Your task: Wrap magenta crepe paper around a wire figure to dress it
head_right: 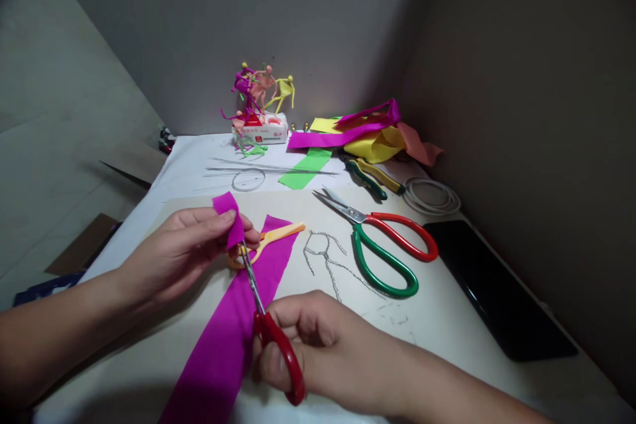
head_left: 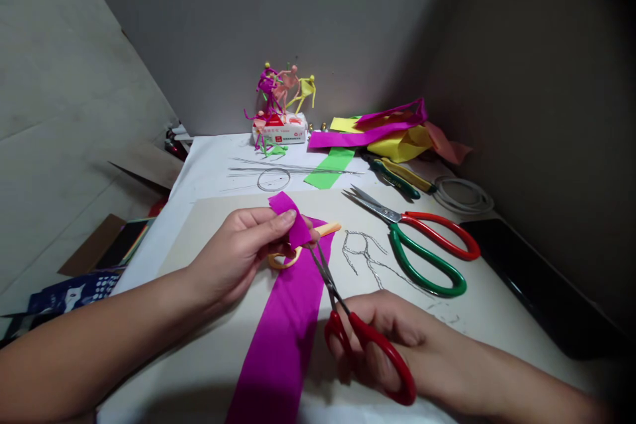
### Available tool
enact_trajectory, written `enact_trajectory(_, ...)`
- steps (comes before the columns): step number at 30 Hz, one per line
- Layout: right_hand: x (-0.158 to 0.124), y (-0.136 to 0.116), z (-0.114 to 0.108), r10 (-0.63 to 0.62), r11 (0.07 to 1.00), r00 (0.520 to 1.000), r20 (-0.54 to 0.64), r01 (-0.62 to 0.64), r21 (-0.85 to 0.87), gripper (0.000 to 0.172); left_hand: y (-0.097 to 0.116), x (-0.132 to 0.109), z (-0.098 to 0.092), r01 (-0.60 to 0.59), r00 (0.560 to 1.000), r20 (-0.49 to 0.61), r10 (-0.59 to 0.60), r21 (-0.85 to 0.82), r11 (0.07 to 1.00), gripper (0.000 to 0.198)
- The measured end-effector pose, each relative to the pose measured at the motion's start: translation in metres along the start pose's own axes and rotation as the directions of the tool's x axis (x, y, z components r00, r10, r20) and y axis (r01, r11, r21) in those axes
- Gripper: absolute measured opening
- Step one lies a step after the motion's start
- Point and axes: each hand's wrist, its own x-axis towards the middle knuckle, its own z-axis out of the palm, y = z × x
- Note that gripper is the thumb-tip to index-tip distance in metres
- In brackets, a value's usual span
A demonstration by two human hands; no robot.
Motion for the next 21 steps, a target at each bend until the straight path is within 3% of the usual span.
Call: enact_trajectory(21, 0.0003, -0.0002, -0.0004, 0.0, 0.999, 1.0, -0.009, 0.0, -0.033, 0.026, 0.0007, -0.003, 0.0022, -0.004, 0.999, -0.049, 0.005, 0.035, 0.999, 0.021)
